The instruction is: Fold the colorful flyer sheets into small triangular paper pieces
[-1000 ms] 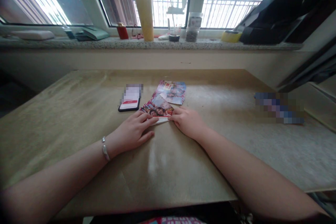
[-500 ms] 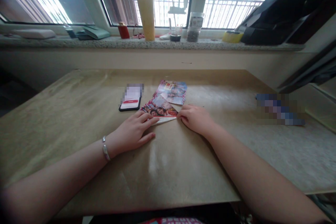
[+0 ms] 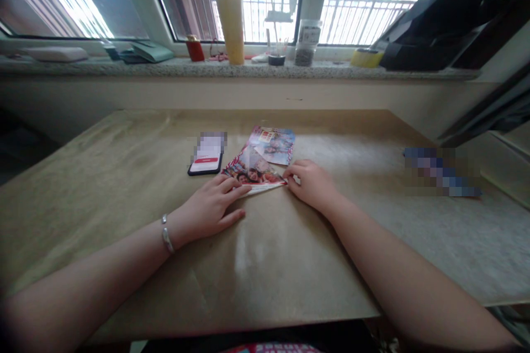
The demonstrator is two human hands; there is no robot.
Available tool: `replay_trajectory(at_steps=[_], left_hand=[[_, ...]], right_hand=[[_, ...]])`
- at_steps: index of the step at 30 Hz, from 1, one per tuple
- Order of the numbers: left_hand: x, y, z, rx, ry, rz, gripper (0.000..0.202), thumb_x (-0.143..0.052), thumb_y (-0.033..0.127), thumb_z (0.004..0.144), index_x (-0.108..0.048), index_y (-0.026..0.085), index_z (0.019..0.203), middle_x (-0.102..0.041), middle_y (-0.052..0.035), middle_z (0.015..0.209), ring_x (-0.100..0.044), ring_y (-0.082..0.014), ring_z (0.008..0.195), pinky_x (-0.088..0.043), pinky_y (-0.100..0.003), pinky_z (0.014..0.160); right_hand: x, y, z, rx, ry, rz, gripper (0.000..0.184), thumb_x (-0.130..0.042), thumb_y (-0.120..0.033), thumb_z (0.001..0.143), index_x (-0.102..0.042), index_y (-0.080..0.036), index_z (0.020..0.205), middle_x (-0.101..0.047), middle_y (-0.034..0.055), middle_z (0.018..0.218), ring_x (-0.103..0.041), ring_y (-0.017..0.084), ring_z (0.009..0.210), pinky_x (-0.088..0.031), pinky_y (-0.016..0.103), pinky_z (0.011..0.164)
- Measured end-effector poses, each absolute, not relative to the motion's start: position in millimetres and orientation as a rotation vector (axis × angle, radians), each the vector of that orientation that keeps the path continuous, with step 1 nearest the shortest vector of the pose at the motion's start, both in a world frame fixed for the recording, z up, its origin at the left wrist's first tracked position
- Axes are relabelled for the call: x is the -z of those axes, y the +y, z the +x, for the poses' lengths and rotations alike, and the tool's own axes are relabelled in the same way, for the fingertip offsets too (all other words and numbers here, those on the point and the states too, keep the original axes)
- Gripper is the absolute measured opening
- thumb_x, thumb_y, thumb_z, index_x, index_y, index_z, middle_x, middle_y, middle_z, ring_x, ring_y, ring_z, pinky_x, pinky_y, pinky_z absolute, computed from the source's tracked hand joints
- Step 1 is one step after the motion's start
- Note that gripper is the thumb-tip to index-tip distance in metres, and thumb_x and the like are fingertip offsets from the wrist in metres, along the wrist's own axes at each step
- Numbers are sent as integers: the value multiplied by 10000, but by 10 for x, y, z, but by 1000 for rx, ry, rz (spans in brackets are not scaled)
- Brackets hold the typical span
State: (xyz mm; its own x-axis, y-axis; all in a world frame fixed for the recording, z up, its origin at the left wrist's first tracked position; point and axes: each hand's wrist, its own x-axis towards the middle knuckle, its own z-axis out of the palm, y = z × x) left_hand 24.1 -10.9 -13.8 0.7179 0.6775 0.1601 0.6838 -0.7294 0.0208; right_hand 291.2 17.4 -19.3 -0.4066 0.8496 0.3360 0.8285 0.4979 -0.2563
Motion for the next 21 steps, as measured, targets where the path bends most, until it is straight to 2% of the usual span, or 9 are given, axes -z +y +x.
replay_trajectory(at_steps=[3, 8, 17, 21], left_hand=[[139, -113, 240, 249, -1130, -2874, 481, -465, 450, 903, -476, 196, 1311, -541, -89, 1154, -448, -260, 1078, -378, -414, 988], [146, -113, 243, 256, -1129, -2868, 491, -465, 452, 903, -474, 190, 1317, -534, -98, 1163, -443, -264, 1078, -381, -418, 989], [129, -127, 257, 244, -1126, -2858, 473, -468, 445, 898, -486, 188, 1295, -539, -105, 1119, -449, -269, 1064, -389, -426, 964], [109, -131, 253, 220, -1083, -2863, 491, -457, 448, 901, -465, 191, 1320, -535, -115, 1124, -462, -268, 1026, -401, -420, 925]], right_hand=[[193, 103, 2762, -27, -2421, -1180, 193, -517, -170, 840, -700, -208, 889, -679, 55, 898, -573, 202, 887, -450, 315, 799], [201, 40, 2592, -65, -2534, -1072, 191, -511, -145, 852, -691, -193, 894, -679, 54, 905, -586, 188, 874, -449, 307, 812], [214, 59, 2628, -35, -2586, -1028, 233, -492, -201, 877, -692, -219, 995, -658, 59, 898, -582, 186, 846, -435, 297, 755], [205, 59, 2622, 23, -2628, -985, 262, -478, -182, 877, -694, -233, 1016, -652, 60, 910, -569, 183, 853, -425, 291, 754]])
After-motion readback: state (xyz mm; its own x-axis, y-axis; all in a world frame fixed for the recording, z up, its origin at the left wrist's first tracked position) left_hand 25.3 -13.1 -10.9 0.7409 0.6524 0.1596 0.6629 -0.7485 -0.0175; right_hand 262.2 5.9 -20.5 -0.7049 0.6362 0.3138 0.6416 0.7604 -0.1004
